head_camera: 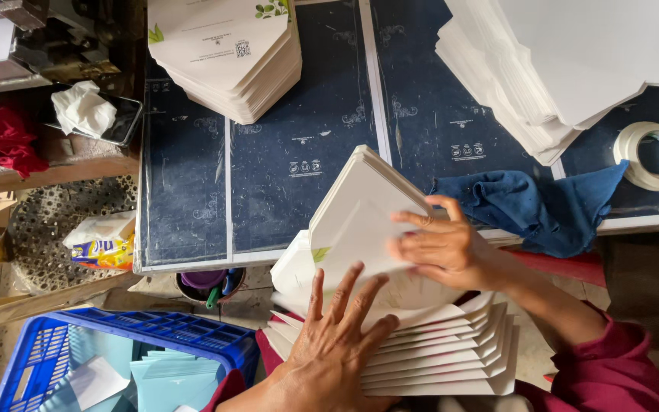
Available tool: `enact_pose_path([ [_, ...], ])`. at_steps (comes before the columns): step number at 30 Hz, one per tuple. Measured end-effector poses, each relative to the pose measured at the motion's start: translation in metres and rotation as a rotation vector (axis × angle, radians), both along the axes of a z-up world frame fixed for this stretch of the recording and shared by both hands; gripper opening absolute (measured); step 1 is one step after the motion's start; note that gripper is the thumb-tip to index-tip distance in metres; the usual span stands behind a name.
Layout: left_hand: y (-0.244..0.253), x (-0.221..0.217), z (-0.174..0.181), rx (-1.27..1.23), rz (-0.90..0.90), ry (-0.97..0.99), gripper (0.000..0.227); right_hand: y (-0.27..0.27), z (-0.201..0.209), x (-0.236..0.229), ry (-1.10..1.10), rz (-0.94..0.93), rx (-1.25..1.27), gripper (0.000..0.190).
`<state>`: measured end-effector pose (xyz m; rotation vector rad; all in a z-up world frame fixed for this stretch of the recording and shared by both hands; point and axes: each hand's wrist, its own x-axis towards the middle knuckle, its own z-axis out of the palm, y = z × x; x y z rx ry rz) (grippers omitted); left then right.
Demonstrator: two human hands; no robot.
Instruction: The person sits and stacks white envelopes with floral designs on their lap, aligning them by hand. They occasionally move a blue cloth and a roll of tape on the table to clear space.
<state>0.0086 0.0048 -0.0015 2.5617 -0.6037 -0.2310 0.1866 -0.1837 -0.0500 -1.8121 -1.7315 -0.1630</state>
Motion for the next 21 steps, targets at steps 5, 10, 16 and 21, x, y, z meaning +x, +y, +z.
enact_pose_path([
  [5,-0.004,-0.006,-0.005,-0.012,-0.008,0.065,0.094,0.007,-0.022,0.02,-0.063,-0.103,-0.054,0.078],
  [10,-0.002,-0.004,0.002,-0.194,0.078,-0.133,0.07,0.019,-0.019,0.006,-0.343,-0.159,0.009,0.052],
  [16,-0.005,-0.006,-0.001,-0.06,0.043,-0.063,0.087,0.01,-0.012,0.02,0.045,-0.005,-0.015,0.069],
  [21,-0.006,-0.011,-0.006,-0.167,0.087,-0.112,0.082,0.023,-0.035,0.004,-0.312,-0.143,-0.071,0.059],
])
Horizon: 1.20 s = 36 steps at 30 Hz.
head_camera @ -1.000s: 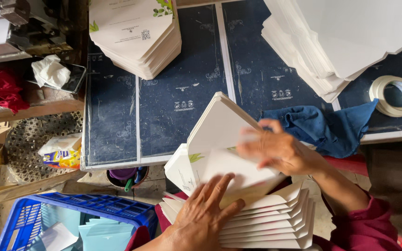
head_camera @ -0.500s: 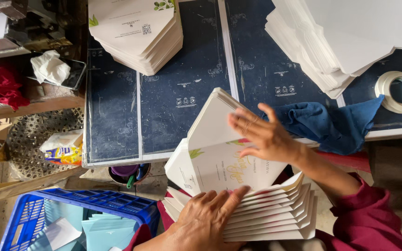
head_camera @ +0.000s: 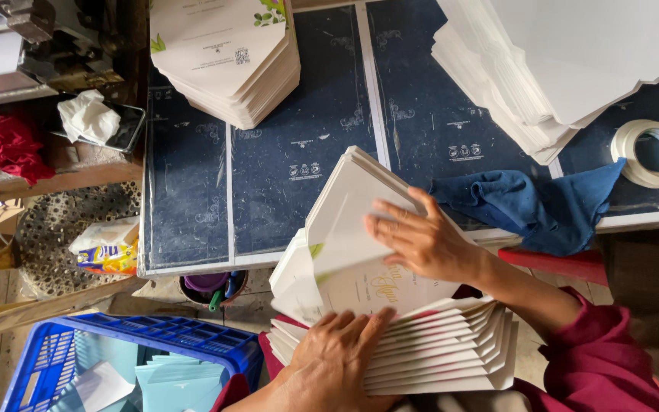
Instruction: The person sits and stacks white envelopes with floral designs on their lap, aligning them by hand. They occasionally move a blue cloth and a roll of tape on the table to clear space.
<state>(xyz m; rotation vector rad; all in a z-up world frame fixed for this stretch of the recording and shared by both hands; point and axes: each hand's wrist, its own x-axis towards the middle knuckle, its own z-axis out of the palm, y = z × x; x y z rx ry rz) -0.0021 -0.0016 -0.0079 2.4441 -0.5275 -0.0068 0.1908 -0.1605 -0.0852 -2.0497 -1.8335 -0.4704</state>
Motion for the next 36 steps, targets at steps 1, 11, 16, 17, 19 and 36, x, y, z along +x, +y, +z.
enact_pose_path([
  [1,0.001,0.0,-0.003,-0.001,0.0,0.0,0.082,-0.006,0.012,-0.004,0.0,0.0,-0.001,0.059],
  [11,0.007,0.002,-0.003,0.119,-0.117,0.139,0.091,-0.127,-0.043,0.027,-0.214,-0.991,-0.128,0.042],
  [16,0.003,-0.003,-0.009,0.074,-0.115,0.141,0.09,-0.16,-0.084,0.065,-0.183,-1.196,-0.043,0.019],
  [17,0.004,-0.004,-0.022,0.114,-0.1,-0.034,0.068,-0.158,-0.082,0.072,-0.205,-1.242,-0.057,0.019],
  [19,0.005,-0.004,-0.033,0.154,-0.086,-0.209,0.051,-0.154,-0.072,0.078,-0.225,-1.288,-0.072,0.021],
  [36,-0.004,0.0,-0.049,0.138,-0.052,-0.062,0.035,-0.019,0.01,0.0,-0.084,-0.023,0.198,0.023],
])
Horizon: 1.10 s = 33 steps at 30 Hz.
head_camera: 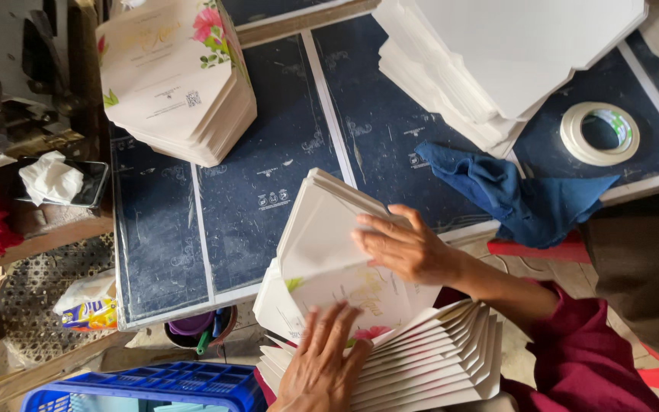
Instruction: The person sits and stacks white envelopes with floral designs on their lap, aligning them by hand. They occasionally move a blue cloth and a roll of tape on the table to clear space.
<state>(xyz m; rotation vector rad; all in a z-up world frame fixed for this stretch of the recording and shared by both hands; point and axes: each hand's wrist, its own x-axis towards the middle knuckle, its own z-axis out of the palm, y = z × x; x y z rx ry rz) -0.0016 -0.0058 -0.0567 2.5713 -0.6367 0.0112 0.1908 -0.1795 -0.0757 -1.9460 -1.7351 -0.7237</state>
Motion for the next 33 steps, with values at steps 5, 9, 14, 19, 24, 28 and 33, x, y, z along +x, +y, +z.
enact_pose_path([
  [5,0.002,0.007,0.034,-0.012,-0.006,0.099,0.045,-0.022,0.001,0.004,0.6,0.287,-0.062,0.037],
  [9,-0.002,0.001,0.021,0.052,0.079,0.01,0.102,-0.01,-0.003,0.017,0.15,-0.023,-0.055,0.064],
  [14,0.001,0.006,0.023,-0.033,0.0,-0.038,0.101,-0.007,0.027,0.004,0.192,0.102,-0.027,0.014],
  [19,0.003,0.003,0.017,0.056,0.007,-0.018,0.071,-0.018,-0.001,0.026,0.267,0.119,-0.102,0.106],
  [24,0.006,0.004,0.015,0.147,-0.013,-0.055,0.046,-0.006,-0.006,0.011,0.064,0.023,-0.093,0.039],
  [28,0.003,0.004,0.026,0.121,0.019,-0.09,0.075,-0.019,0.013,0.009,0.417,0.235,-0.116,0.035],
  [33,0.003,0.004,0.018,0.057,0.041,-0.116,0.052,-0.021,0.015,0.031,0.486,0.104,-0.143,0.062],
])
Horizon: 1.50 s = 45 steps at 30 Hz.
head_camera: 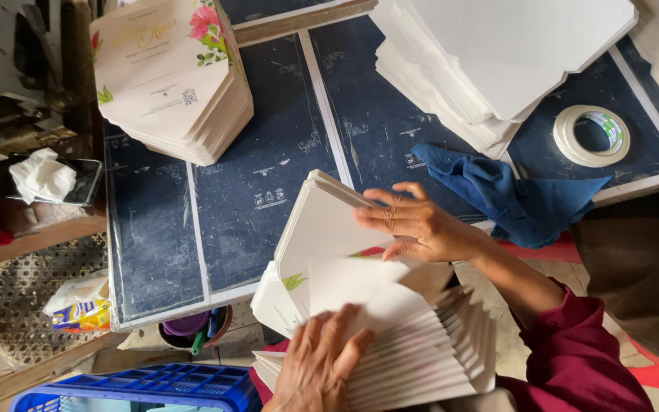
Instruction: The person sits and stacks white envelopes with floral designs on their lap, aligning them by hand. They occasionally move a blue cloth and a roll of tape on the table to clear space.
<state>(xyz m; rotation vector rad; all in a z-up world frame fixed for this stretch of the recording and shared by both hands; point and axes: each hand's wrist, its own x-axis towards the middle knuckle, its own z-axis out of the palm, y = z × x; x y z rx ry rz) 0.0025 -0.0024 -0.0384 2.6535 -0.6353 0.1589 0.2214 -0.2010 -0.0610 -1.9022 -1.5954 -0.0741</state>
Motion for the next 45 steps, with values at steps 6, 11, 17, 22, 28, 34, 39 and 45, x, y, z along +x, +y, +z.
enact_pose_path([
  [6,0.002,0.0,0.008,-0.052,0.02,0.117,0.102,0.02,-0.018,-0.007,-0.476,-0.145,-0.118,0.097],
  [11,0.002,-0.004,-0.009,0.215,0.084,-0.093,0.065,0.014,-0.004,-0.029,-0.289,-0.025,0.035,0.037],
  [17,-0.009,-0.002,-0.001,0.258,0.121,-0.216,0.05,-0.002,0.004,-0.035,-0.004,0.13,0.049,0.017],
  [22,-0.019,0.006,0.003,0.136,0.151,-0.345,0.035,-0.009,0.006,-0.036,0.056,0.1,0.035,0.031],
  [28,-0.022,0.004,-0.001,0.155,0.169,-0.285,0.042,-0.036,0.009,-0.023,0.305,0.08,0.085,0.034],
  [34,-0.018,0.011,0.008,0.199,0.262,-0.353,0.056,-0.107,-0.068,0.008,-0.206,-1.23,-0.585,0.061],
  [39,0.003,0.01,-0.019,0.164,-0.107,0.176,0.073,-0.115,-0.088,0.014,-0.46,-1.13,-0.188,0.013],
  [45,-0.005,0.014,-0.003,0.131,-0.197,0.608,0.075,-0.074,-0.024,0.011,-0.503,-0.929,-0.005,0.037],
])
